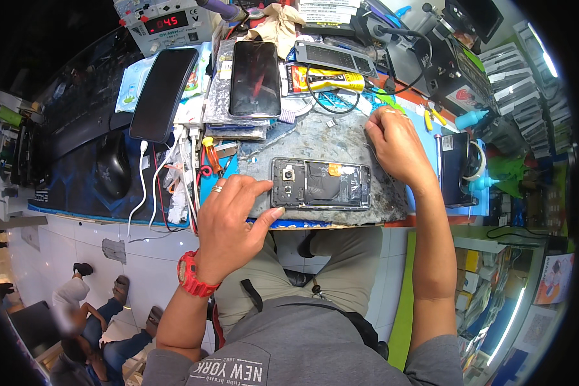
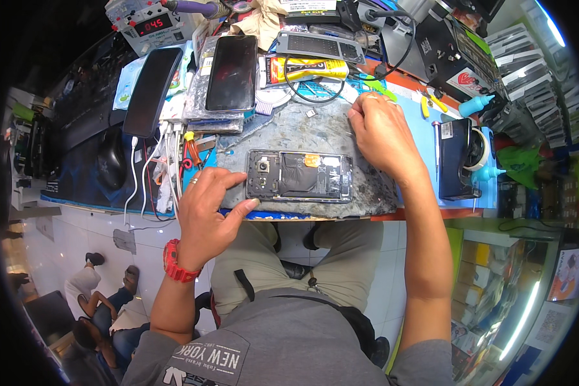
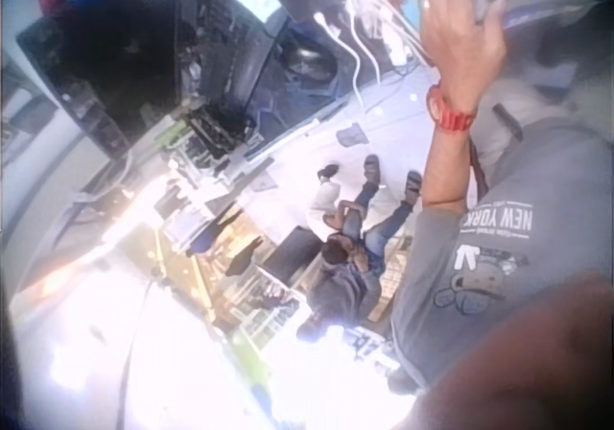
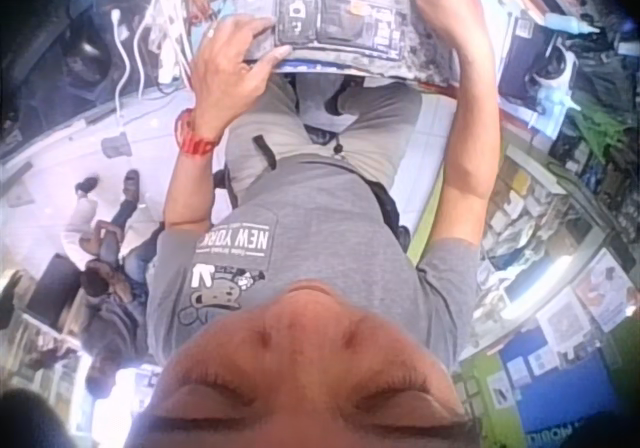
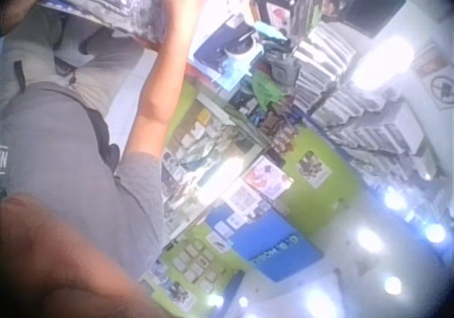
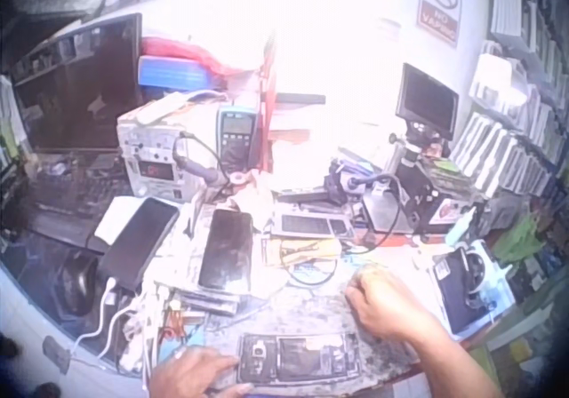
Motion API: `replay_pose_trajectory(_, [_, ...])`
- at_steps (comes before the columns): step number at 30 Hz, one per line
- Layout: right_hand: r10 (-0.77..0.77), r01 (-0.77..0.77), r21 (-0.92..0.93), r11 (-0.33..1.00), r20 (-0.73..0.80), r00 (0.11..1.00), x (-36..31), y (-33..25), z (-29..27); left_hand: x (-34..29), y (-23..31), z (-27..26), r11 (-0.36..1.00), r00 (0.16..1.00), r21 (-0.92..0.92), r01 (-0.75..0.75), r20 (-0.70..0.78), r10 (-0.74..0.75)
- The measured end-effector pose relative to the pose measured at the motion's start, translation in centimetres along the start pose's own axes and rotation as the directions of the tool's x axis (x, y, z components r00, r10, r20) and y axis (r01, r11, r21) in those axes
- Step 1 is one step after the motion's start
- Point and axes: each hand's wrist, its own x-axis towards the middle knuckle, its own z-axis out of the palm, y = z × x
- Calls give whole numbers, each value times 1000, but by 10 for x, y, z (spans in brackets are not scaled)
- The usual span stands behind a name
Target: The person disassembles a smartphone, removes the battery, and uses a small metal tool to scrape adhesive from the battery compartment. They then place a black plastic camera module into the phone and press it into place.
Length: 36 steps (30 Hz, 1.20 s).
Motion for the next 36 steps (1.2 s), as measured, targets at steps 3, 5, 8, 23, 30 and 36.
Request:
replay_pose_trajectory(3, [-33, 33, -5, 999, -46, 998, -2, 3, -1, 0, 0, 0, 1000, 1000, -7, -6, -4, 6])
replay_pose_trajectory(5, [-88, 91, 21, 996, -96, 991, -6, 3, -1, 1, -1, 0, 1000, 1000, -10, -10, -6, 10])
replay_pose_trajectory(8, [-199, 221, 165, 961, -142, 970, -25, -14, 0, 0, -1, 0, 1000, 1000, -12, -2, -7, 1])
replay_pose_trajectory(23, [-472, 460, 266, 847, -23, 881, -55, -84, 29, -1, -4, 1, 1000, 1000, -2, -26, -3, 26])
replay_pose_trajectory(30, [-470, 455, 252, 854, -2, 883, -53, -86, 28, -1, -4, 1, 999, 999, 4, -33, -7, 33])
replay_pose_trajectory(36, [-415, 397, 234, 887, 29, 909, -58, -87, 18, -1, -4, 0, 999, 999, 8, -39, -6, 39])
